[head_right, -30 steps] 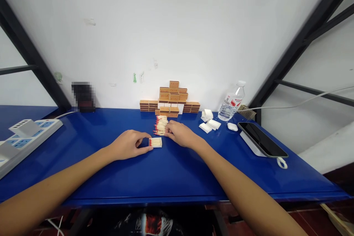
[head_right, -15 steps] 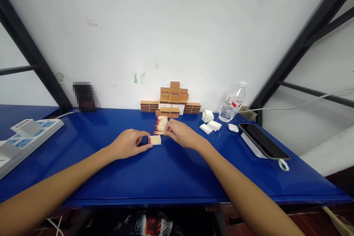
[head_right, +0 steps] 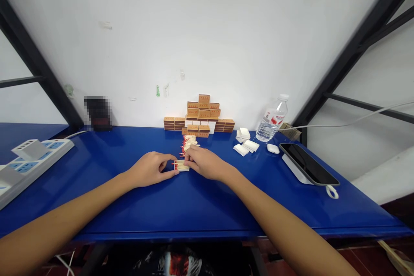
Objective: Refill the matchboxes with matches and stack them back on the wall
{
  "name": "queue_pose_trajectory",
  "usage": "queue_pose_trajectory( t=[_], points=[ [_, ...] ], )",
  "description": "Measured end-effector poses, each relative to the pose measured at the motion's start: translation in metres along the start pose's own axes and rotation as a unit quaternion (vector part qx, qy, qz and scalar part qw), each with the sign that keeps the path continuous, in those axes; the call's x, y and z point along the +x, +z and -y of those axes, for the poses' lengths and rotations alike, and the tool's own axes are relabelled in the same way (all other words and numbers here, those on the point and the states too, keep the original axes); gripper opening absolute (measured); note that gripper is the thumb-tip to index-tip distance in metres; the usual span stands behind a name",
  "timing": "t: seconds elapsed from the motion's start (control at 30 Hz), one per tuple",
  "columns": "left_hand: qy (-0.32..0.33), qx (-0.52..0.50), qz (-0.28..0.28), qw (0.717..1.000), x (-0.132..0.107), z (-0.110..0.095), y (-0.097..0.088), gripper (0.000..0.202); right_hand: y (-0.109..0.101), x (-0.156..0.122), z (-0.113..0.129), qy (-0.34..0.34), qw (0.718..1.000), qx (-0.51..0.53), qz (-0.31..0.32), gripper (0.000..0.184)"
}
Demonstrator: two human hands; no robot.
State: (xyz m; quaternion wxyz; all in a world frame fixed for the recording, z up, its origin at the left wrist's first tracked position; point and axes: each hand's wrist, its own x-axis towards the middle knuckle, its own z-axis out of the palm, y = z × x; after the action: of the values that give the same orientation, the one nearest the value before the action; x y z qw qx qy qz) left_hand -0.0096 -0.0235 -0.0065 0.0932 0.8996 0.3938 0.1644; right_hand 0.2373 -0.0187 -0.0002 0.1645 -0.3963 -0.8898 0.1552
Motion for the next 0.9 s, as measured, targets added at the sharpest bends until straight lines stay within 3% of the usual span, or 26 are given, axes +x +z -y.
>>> queue_pose_trajectory(
  t=[0.9],
  points=[
    [0.019, -0.011, 0.006, 1.0, -0.0009, -0.0015, -0.001, 0.037, -0.0022, -0.0005, 0.0088, -0.022, 1.0, 0.008, -0.003, 0.002]
  ],
)
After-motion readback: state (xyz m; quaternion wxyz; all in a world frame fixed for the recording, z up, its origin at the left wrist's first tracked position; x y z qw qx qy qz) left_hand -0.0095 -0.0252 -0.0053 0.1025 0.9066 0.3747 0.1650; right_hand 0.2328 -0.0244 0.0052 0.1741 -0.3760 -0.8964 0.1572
